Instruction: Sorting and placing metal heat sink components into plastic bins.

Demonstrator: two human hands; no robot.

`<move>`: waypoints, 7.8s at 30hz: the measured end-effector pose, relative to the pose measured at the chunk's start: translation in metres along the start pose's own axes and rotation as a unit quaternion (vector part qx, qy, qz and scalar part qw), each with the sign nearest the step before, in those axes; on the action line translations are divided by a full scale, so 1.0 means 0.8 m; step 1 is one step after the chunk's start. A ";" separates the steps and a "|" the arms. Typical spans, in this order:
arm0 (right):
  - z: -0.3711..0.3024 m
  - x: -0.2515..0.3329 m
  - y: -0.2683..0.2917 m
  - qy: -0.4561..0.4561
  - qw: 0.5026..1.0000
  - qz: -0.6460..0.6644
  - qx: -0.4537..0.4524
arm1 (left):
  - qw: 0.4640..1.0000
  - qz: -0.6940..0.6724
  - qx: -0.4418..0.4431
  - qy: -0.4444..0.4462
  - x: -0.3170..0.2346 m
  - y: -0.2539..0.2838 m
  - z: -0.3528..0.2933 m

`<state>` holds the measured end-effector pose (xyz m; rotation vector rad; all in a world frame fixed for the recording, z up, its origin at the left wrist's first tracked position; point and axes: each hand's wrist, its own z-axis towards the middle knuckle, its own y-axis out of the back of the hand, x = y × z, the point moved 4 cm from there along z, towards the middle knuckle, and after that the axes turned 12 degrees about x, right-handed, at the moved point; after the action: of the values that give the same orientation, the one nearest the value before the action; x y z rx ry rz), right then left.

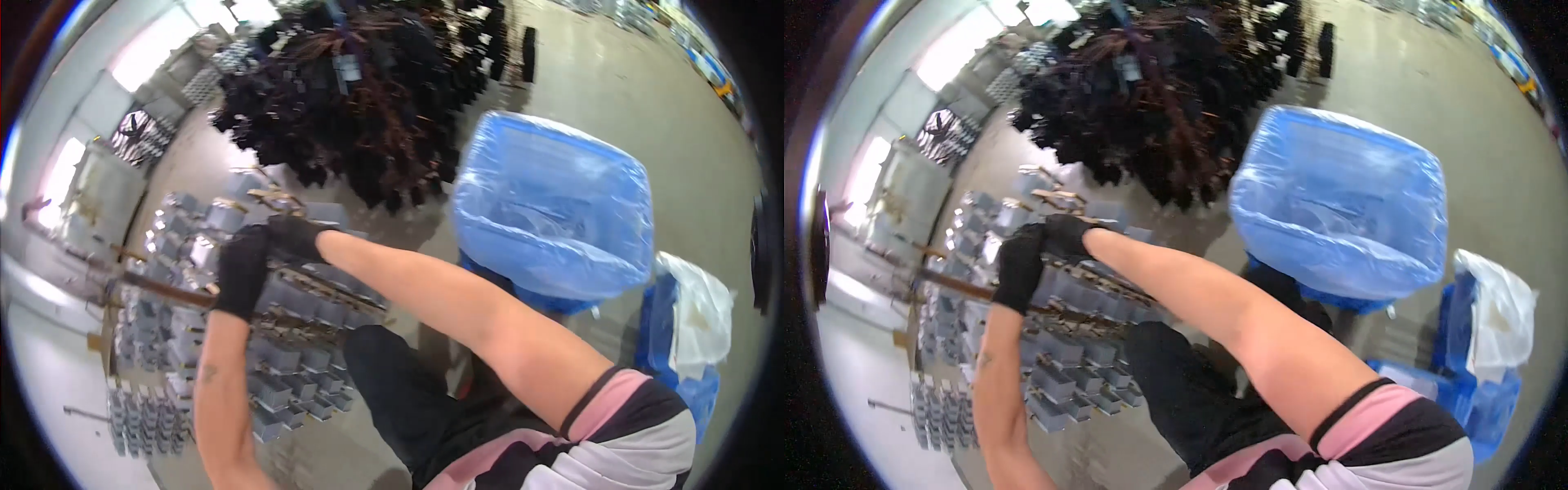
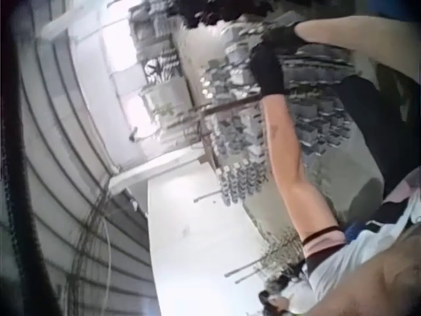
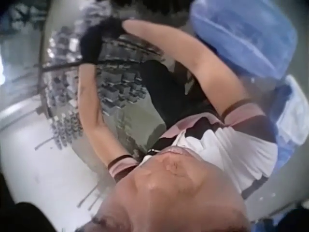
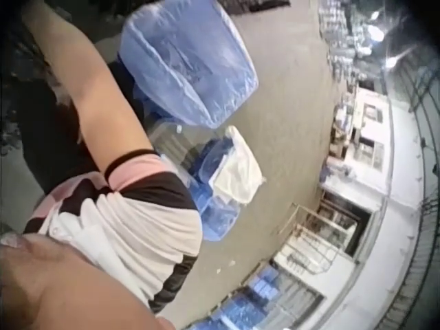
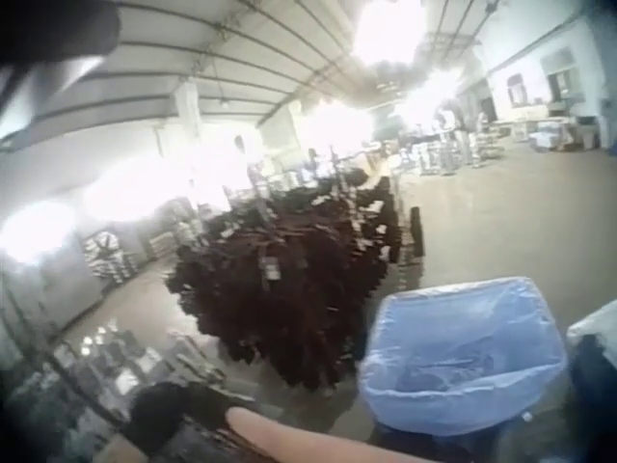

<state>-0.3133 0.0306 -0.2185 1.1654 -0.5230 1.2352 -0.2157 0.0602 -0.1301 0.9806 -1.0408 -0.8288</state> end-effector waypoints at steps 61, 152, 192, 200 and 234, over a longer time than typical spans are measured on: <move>-0.331 0.213 0.097 -0.154 0.958 -0.218 0.103 | 0.625 -0.747 -0.185 0.128 -0.219 0.005 -0.080; -0.660 -0.247 0.256 -0.554 0.700 -0.313 0.324 | 0.733 -0.007 0.601 -0.320 -0.486 -0.392 0.340; -0.559 -0.301 0.361 -0.391 0.813 -0.415 -0.120 | 0.765 0.127 0.527 -0.347 -0.448 -0.273 0.347; -0.555 -0.267 0.362 -0.440 0.770 -0.461 0.020 | 0.898 -0.203 0.231 -0.316 -0.397 -0.142 0.316; -0.241 0.128 -0.080 0.034 0.979 -0.043 0.197 | 0.607 -0.377 -0.202 0.670 -0.053 0.090 -0.558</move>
<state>-0.2730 0.2540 -0.2309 1.4557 -0.1757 1.3344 0.2022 0.2347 -0.1604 1.2398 0.9286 -0.6321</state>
